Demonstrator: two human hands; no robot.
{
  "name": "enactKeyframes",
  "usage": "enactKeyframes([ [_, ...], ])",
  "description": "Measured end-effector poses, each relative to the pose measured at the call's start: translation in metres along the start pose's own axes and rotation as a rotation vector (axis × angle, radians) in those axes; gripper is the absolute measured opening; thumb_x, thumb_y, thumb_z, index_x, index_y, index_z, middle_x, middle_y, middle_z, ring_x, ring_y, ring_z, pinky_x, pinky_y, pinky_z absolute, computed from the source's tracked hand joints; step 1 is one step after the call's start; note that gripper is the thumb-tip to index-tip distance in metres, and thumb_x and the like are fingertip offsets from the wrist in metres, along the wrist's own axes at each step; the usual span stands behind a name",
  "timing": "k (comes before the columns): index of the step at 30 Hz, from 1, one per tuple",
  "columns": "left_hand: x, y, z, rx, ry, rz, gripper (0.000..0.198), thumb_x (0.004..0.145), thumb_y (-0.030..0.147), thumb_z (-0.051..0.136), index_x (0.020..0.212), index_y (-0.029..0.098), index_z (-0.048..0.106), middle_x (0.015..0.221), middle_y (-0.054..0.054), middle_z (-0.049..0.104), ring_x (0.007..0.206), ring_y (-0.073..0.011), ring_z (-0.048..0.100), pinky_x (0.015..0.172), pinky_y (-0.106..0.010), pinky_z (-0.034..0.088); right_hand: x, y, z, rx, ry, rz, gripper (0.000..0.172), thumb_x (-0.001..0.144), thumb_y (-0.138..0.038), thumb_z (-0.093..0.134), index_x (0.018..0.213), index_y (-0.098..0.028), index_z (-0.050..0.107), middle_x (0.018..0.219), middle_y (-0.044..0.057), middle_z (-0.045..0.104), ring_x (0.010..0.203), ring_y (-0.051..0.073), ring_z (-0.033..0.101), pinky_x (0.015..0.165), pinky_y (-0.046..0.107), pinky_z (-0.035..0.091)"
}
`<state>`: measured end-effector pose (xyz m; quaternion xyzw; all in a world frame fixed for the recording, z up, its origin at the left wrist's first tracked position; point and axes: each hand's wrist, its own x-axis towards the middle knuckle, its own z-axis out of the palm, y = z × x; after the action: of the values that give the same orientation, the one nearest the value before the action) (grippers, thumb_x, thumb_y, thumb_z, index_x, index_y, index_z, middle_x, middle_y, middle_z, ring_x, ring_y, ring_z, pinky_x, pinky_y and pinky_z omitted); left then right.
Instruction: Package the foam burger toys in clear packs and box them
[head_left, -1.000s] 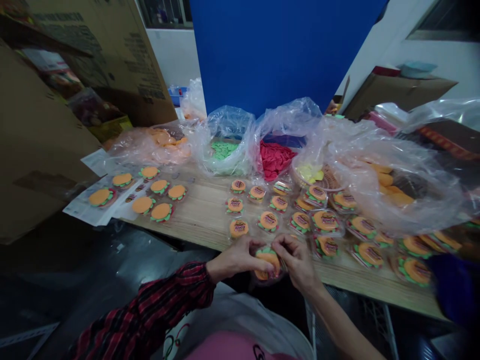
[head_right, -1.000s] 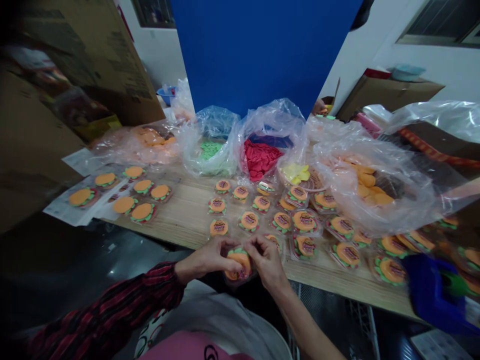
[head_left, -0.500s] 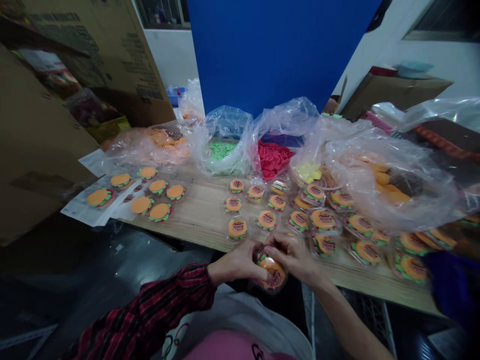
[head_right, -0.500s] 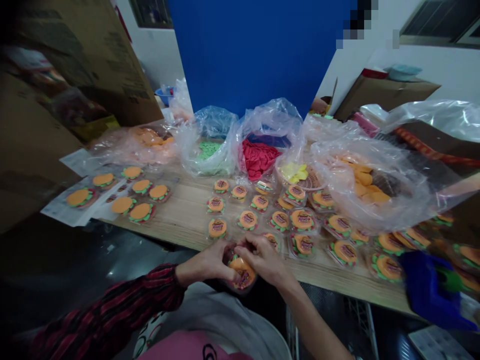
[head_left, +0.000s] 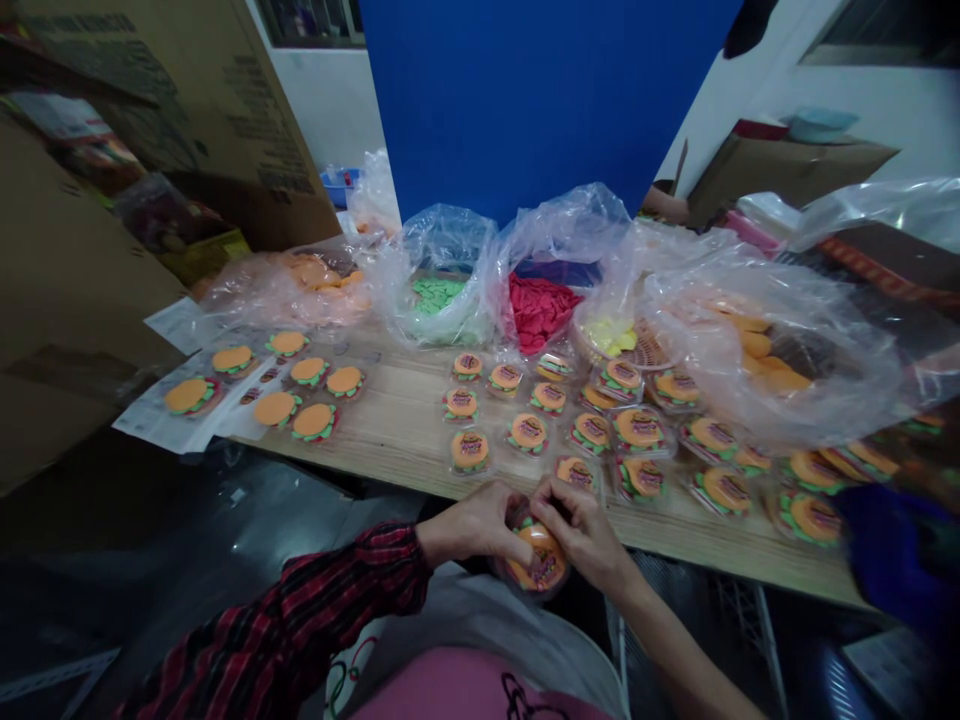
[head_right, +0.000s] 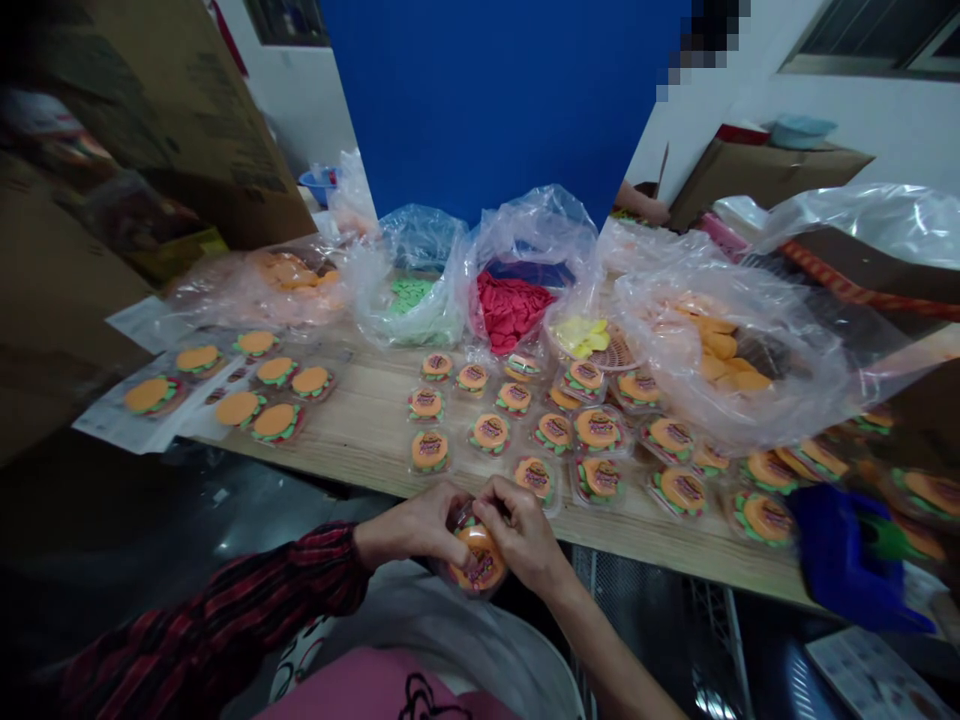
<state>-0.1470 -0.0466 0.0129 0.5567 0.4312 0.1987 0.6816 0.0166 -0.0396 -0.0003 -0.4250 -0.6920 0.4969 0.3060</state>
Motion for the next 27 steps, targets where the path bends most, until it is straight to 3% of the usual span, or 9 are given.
enactKeyframes([
  [4,0.001,0.002,-0.002,0.008,0.002,-0.03,0.014,0.051,0.014,0.067,0.06,0.012,0.057,0.053,0.007,0.042,0.05,-0.0069,0.034,0.045,-0.021,0.022,-0.005,0.007,0.007,0.122,0.107,0.061,0.021,0.078,-0.029,0.054,0.061,-0.018,0.051,0.059,-0.002,0.049,0.058,0.012,0.043,0.054,0.023,0.034],
  [7,0.004,-0.004,-0.001,-0.052,0.052,0.038,0.019,0.053,0.02,0.073,0.062,0.011,0.059,0.054,0.006,0.044,0.051,-0.007,0.037,0.047,-0.02,0.026,-0.006,0.015,0.012,0.307,0.288,0.126,0.023,0.074,-0.035,0.061,0.06,-0.019,0.051,0.057,-0.004,0.046,0.054,0.011,0.04,0.051,0.022,0.033],
  [11,0.008,-0.013,0.009,-0.303,0.148,0.143,0.037,0.056,0.027,0.076,0.088,0.013,0.064,0.079,-0.002,0.062,0.07,-0.0135,0.054,0.064,-0.022,0.041,-0.004,0.022,0.006,0.525,0.486,0.154,0.027,0.075,-0.039,0.062,0.061,-0.019,0.05,0.057,-0.005,0.042,0.053,0.01,0.037,0.051,0.022,0.032],
  [13,0.01,-0.014,0.016,-0.361,0.163,0.183,0.041,0.059,0.023,0.074,0.097,0.014,0.063,0.092,-0.005,0.064,0.082,-0.0169,0.057,0.074,-0.025,0.044,-0.004,0.022,-0.004,0.498,0.439,0.135,0.026,0.076,-0.039,0.061,0.063,-0.019,0.052,0.059,-0.005,0.043,0.055,0.01,0.038,0.052,0.022,0.032],
  [16,0.013,-0.008,0.027,-0.295,0.046,0.174,0.036,0.062,0.02,0.07,0.097,0.013,0.064,0.091,-0.005,0.066,0.084,-0.0192,0.059,0.077,-0.027,0.045,-0.012,0.017,-0.021,0.344,0.277,0.096,0.022,0.075,-0.036,0.062,0.063,-0.018,0.056,0.06,-0.004,0.047,0.058,0.011,0.041,0.055,0.023,0.033],
  [19,0.019,0.005,0.038,-0.132,-0.026,0.141,0.036,0.057,0.021,0.072,0.093,0.014,0.066,0.088,-0.005,0.068,0.082,-0.0218,0.06,0.078,-0.03,0.047,-0.029,0.01,-0.033,0.235,0.289,0.081,0.023,0.075,-0.032,0.061,0.056,-0.02,0.055,0.055,-0.003,0.046,0.054,0.012,0.041,0.053,0.025,0.034],
  [23,0.037,0.024,0.05,-0.116,0.009,0.048,0.04,0.062,0.033,0.071,0.1,0.02,0.066,0.101,-0.005,0.069,0.103,-0.0282,0.057,0.091,-0.037,0.044,-0.055,0.017,-0.066,0.101,0.528,0.075,0.022,0.081,-0.03,0.052,0.061,-0.024,0.058,0.058,0.001,0.054,0.056,0.016,0.049,0.054,0.027,0.039],
  [27,0.054,0.034,0.064,-0.175,-0.058,-0.058,0.046,0.054,0.042,0.076,0.095,0.022,0.069,0.101,-0.004,0.07,0.11,-0.0331,0.054,0.096,-0.043,0.042,-0.109,0.042,-0.145,-0.138,1.083,0.044,0.022,0.077,-0.034,0.052,0.059,-0.022,0.054,0.062,0.001,0.055,0.063,0.017,0.051,0.062,0.029,0.042],
])
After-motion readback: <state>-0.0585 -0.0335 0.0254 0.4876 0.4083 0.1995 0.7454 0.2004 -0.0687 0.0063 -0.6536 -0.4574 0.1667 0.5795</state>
